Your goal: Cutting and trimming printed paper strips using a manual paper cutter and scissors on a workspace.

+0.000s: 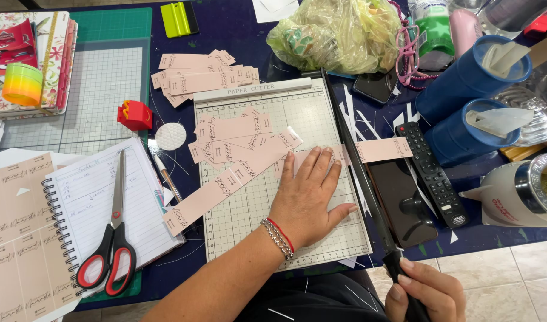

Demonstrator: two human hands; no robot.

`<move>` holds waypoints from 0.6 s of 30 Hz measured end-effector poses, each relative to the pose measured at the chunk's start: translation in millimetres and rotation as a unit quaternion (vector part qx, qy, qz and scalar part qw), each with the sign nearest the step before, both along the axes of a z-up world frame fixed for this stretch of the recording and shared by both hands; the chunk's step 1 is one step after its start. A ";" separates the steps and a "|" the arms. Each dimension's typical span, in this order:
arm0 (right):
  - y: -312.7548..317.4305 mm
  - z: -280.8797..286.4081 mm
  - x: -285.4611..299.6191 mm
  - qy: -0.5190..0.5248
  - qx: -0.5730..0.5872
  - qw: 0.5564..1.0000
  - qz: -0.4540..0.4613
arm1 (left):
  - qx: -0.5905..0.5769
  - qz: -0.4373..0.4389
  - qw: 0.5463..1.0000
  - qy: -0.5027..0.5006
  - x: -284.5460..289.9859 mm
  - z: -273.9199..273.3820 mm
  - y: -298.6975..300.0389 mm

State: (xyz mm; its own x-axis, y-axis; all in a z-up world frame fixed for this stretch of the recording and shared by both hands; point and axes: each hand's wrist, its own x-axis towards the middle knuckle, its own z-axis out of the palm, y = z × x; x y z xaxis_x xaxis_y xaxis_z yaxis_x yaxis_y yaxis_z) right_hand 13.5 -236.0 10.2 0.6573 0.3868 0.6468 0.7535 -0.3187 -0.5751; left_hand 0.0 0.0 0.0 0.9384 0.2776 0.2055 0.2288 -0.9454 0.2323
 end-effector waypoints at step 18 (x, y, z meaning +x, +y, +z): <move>0.7 -12.5 5.4 -0.026 0.035 0.999 0.008 | 0.007 0.005 1.000 -0.007 0.1 -2.0 -0.4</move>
